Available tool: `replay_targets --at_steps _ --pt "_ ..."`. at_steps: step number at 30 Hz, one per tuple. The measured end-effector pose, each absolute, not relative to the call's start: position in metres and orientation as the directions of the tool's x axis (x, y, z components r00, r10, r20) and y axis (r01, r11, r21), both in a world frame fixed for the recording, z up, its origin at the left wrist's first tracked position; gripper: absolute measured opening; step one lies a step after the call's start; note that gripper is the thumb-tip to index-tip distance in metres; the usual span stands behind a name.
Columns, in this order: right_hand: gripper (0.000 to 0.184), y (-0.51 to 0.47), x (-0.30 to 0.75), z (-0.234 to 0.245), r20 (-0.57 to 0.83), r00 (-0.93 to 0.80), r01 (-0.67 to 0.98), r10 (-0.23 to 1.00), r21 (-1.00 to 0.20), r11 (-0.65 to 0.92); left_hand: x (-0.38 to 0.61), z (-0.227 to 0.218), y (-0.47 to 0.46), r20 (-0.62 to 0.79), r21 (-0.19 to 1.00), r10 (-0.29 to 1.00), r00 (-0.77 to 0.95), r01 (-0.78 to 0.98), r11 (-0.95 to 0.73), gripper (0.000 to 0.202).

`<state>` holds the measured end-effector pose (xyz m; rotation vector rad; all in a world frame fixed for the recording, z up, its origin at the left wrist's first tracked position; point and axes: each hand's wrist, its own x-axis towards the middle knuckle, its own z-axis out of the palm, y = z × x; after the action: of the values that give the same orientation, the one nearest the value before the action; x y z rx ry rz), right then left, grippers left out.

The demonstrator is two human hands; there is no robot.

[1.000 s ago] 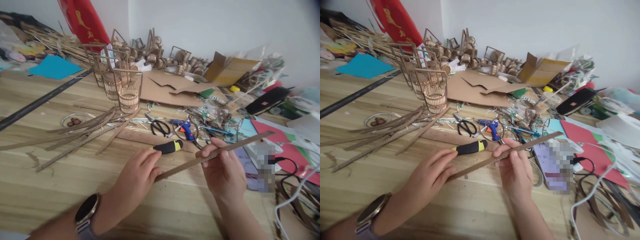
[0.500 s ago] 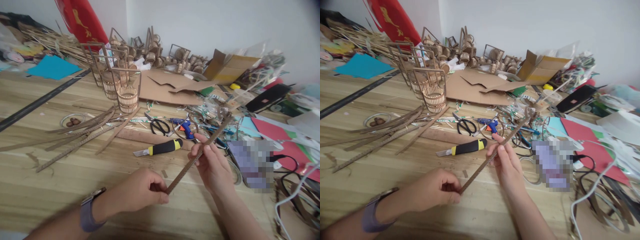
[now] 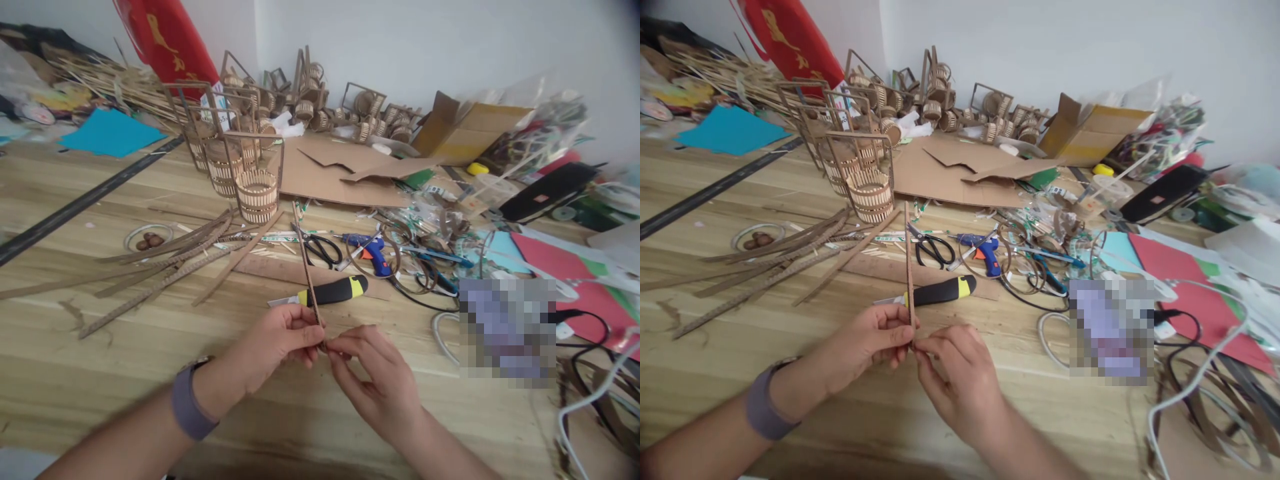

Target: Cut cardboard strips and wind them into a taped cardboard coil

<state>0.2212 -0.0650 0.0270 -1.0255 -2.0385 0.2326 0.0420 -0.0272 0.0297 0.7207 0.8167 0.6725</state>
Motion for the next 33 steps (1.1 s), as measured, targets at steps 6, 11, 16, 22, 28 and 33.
replay_targets --at_steps 6,11,16,22,28,33 --pt "0.012 -0.065 0.222 0.024 0.593 -0.341 0.638 0.729 -0.423 0.643 0.045 0.024 -0.028 -0.389 0.809 0.794 0.467 -0.239 0.537 0.046" --pt "0.011 -0.065 0.221 0.022 0.586 -0.344 0.647 0.733 -0.419 0.638 0.047 0.02 -0.03 -0.38 0.839 0.824 0.42 -0.217 0.498 0.045" --pt "0.012 -0.065 0.221 0.021 0.584 -0.35 0.651 0.733 -0.411 0.638 0.047 0.02 -0.031 -0.38 0.843 0.826 0.416 -0.212 0.495 0.045" --pt "0.012 -0.065 0.22 0.021 0.581 -0.339 0.644 0.74 -0.43 0.633 0.048 0.02 -0.03 -0.384 0.833 0.819 0.426 -0.222 0.507 0.05" --pt "0.013 -0.065 0.222 0.021 0.533 -0.322 0.615 0.782 -0.511 0.601 0.049 0.019 -0.031 -0.375 0.831 0.824 0.424 -0.24 0.502 0.05" --pt "0.017 -0.064 0.222 0.022 0.38 -0.284 0.588 0.88 -0.656 0.473 0.048 0.019 -0.032 -0.354 0.87 0.849 0.392 -0.194 0.452 0.042"
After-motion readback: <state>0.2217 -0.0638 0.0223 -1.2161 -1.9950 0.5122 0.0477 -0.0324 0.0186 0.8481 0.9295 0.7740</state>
